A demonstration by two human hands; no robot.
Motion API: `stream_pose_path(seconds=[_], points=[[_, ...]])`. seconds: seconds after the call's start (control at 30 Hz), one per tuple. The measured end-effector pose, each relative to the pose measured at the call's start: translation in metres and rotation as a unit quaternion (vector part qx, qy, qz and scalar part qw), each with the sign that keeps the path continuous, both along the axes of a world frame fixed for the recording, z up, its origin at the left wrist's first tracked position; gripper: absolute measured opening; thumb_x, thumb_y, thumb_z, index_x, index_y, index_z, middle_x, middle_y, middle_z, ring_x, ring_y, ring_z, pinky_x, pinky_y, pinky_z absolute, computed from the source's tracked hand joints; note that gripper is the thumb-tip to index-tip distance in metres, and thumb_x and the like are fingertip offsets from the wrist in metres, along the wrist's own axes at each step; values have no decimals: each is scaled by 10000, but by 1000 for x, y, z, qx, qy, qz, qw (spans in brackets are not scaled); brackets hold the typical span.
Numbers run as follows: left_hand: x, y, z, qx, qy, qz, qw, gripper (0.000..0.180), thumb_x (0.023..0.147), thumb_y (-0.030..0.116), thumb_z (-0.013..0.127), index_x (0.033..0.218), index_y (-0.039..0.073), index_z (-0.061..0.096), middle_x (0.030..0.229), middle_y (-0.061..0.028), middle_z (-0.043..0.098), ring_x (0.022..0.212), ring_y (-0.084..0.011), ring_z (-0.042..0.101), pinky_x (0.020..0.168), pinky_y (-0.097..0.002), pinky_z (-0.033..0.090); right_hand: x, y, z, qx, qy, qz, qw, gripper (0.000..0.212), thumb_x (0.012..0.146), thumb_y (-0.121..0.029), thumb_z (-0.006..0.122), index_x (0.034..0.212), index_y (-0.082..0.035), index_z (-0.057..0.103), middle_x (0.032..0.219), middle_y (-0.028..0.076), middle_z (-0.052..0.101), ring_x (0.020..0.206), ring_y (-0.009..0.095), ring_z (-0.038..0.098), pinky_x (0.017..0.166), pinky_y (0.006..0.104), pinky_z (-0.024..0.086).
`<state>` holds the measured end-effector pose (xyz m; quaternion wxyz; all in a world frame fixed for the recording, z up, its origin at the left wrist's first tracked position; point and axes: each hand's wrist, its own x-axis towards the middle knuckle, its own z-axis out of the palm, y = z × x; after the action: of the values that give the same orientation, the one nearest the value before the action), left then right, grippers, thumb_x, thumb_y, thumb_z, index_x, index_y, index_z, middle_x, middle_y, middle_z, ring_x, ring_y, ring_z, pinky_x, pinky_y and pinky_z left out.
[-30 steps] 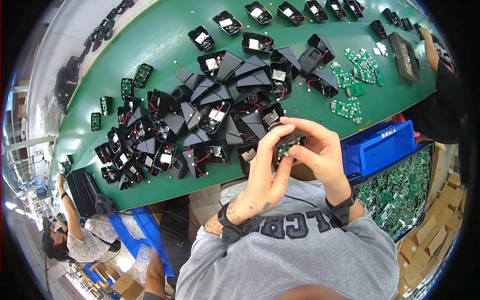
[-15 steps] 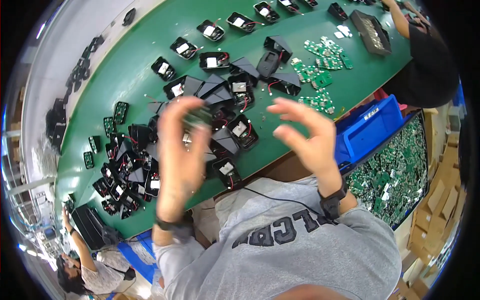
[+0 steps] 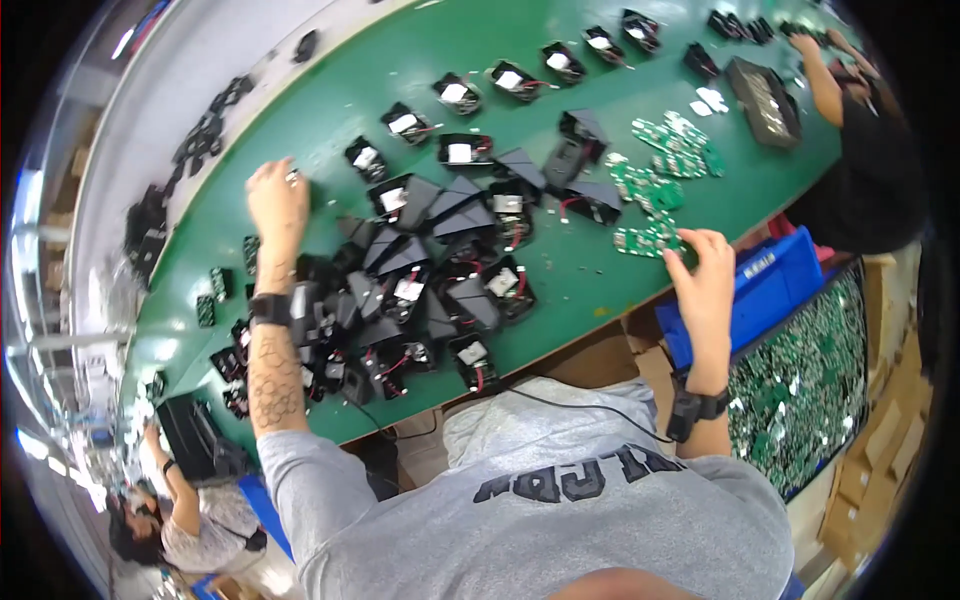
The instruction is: Assembling electronic circuit boards into plastic housings on a factory production line.
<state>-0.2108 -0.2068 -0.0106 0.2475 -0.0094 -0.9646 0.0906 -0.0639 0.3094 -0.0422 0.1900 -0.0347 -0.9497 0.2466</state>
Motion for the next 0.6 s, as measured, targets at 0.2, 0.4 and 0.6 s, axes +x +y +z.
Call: stream_pose_path(seconds=[0.2, 0.4, 0.6], points=[[-18, 38, 0, 260, -252, -41, 931, 465, 832, 425, 656, 1039, 9, 650, 857, -188, 664, 826, -330, 641, 745, -389, 493, -7, 5, 5, -245, -44, -76, 966, 133, 873, -77, 641, 965, 20, 637, 845, 52, 668, 758, 82, 602, 703, 216, 476], [-16, 42, 2, 397, -295, -23, 869, 472, 824, 342, 694, 1115, 5, 536, 902, -118, 628, 835, -206, 620, 686, -329, 525, -1, -10, 17, -387, 31, -20, 922, 159, 877, -94, 657, 996, 7, 630, 826, 23, 660, 683, 64, 595, 580, 175, 436], [51, 78, 62, 668, -226, -74, 705, 370, 872, 198, 633, 1166, 39, 475, 961, -86, 610, 878, -159, 604, 694, -323, 553, 6, -47, 22, -569, -45, 100, 815, 151, 878, -57, 631, 1012, 2, 592, 791, 30, 636, 570, 90, 596, 460, 181, 415]])
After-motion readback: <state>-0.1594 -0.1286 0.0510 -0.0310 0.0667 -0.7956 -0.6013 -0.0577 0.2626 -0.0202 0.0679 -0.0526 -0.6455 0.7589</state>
